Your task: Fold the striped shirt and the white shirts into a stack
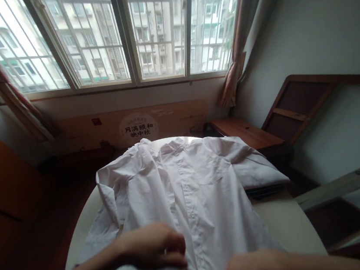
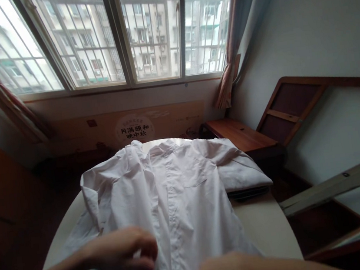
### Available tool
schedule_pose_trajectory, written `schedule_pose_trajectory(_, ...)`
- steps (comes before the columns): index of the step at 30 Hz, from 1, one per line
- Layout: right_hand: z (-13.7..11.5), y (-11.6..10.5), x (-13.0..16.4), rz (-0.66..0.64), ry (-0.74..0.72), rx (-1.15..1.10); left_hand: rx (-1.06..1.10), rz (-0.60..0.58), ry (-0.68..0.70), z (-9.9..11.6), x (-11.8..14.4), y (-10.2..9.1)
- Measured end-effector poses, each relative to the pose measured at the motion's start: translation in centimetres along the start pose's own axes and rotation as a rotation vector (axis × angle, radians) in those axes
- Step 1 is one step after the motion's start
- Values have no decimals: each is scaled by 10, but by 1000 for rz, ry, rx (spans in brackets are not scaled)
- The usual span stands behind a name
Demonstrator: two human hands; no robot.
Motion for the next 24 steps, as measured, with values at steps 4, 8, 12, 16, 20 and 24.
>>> schedule_pose_trajectory(4, 91, -146, -15, 274, 385, 169, -361, 659, -438, -69, -41, -112)
schedule_pose_trajectory(8, 211, -202, 5, 409, 1006, 389, -565, 752, -726, -145, -70, -135)
schedule_pose_trajectory(12, 272, -165, 34, 286, 1116, 357, -582, 712, -840, -183, -72, -123)
schedule_pose_trajectory(16, 276, -141, 50, 288, 1107, 316, -476, 629, -927, -193, -66, -123)
schedule_pose_trajectory(20, 261, -158, 24, 437, 1173, 312, -463, 711, -975, -191, -68, -136)
schedule_pose_trajectory(24, 245, -173, -42, 653, 1134, 235, -383, 663, -1035, -195, -80, -131)
Point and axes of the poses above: each hand's wrist, its own x-axis away from the middle knuckle, its own y-axis out of the palm, z = x × y, the point moved 5 cm from there along -x, towards the middle knuckle, and after that the axes turned 10 degrees about -y, right-handed, at the moved point
